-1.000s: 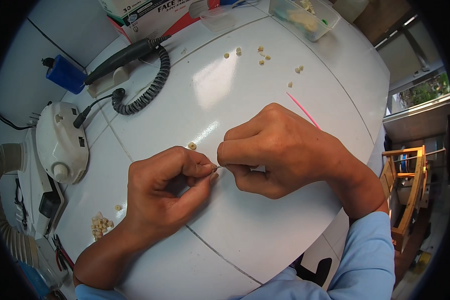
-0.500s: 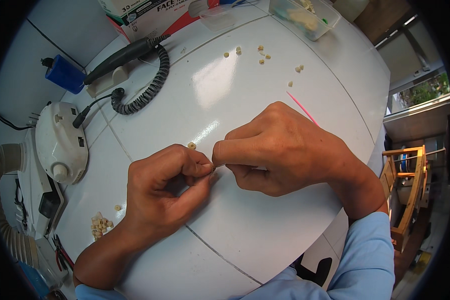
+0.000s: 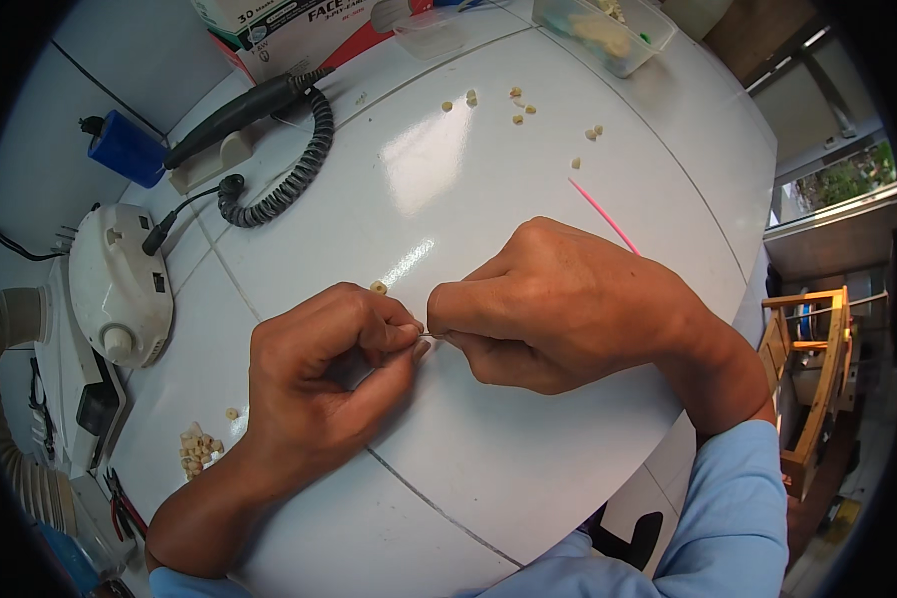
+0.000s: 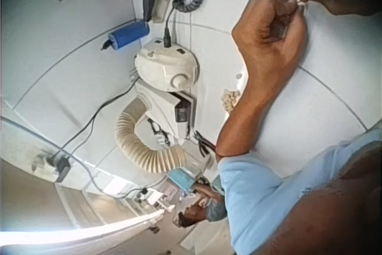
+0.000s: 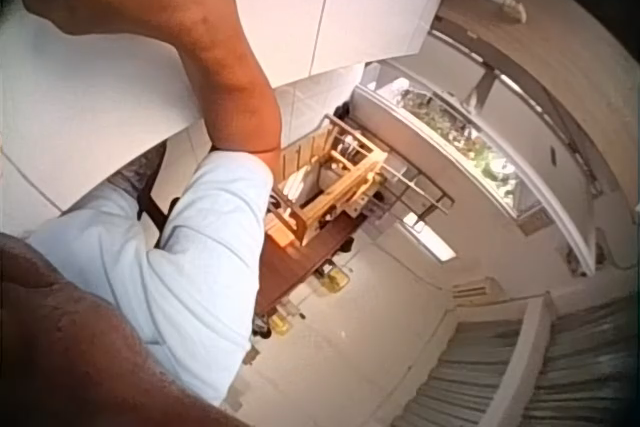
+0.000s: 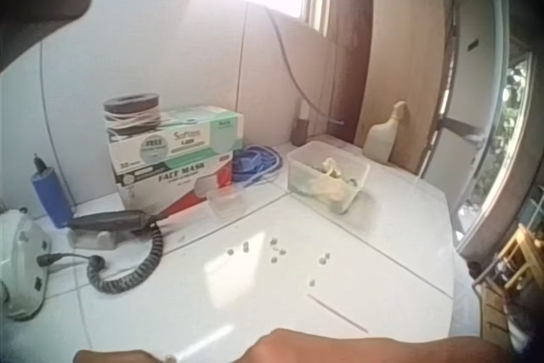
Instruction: The recorder is seen preparing small dental implant components on a laboratory bench, using a fine metal tool to manipulate and clean individual pieces.
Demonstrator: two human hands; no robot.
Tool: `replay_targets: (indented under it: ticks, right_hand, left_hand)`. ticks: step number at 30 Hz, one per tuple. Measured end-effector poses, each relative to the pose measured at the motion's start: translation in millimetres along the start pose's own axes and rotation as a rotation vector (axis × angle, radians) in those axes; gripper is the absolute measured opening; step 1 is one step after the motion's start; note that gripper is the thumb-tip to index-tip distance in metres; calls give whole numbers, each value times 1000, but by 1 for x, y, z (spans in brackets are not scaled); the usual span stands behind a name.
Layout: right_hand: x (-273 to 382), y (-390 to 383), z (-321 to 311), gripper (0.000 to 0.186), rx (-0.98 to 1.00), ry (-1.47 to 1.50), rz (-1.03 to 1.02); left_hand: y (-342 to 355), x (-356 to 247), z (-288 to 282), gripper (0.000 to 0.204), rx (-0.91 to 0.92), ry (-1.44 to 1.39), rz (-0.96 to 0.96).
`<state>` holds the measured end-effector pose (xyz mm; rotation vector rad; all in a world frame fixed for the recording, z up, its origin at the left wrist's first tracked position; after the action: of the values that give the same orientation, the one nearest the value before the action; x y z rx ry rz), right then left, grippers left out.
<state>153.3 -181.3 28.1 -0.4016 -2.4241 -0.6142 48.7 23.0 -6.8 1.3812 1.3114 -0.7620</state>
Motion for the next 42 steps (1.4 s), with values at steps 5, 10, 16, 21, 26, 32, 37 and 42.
replay_targets:
  ticks: [5,10,16,21,26,32,37,42]
  right_hand:
    - [0,2,0,14,-46,-2,-29]
    - [-1,3,4,19,-214,-51,-111]
    - [1,2,-7,21,-275,1,-114]
    - [2,4,-2,20,-254,-37,-135]
    - [1,4,-4,19,-276,-26,-128]
    - [-4,5,-5,18,-314,-65,-93]
    - [-3,4,-7,18,-322,-71,-89]
    - [-3,5,-6,17,-314,-66,-88]
  left_hand:
    - [-2,2,1,22,-22,-40,-61]
    - [-1,3,-3,20,-4,-100,-141]
    - [-3,-2,0,10,-39,-169,-175]
    - [-3,1,-3,11,-40,-182,-175]
    - [-1,-3,-2,22,-32,-172,-218]
    - [1,-8,-5,26,13,-111,-245]
    - [1,-8,-4,25,31,-112,-239]
    - [-1,-6,-4,23,38,-119,-241]
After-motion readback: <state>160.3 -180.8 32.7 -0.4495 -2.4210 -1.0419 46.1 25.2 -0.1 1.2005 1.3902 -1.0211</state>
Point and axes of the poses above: each hand's wrist, its own y-axis towards the middle knuckle, its own z-axis out of the palm, x = y × z, the point moved 2 cm from there along y, towards the middle knuckle, and after that the axes turned 15 degrees about -x, right-handed, at the moved point
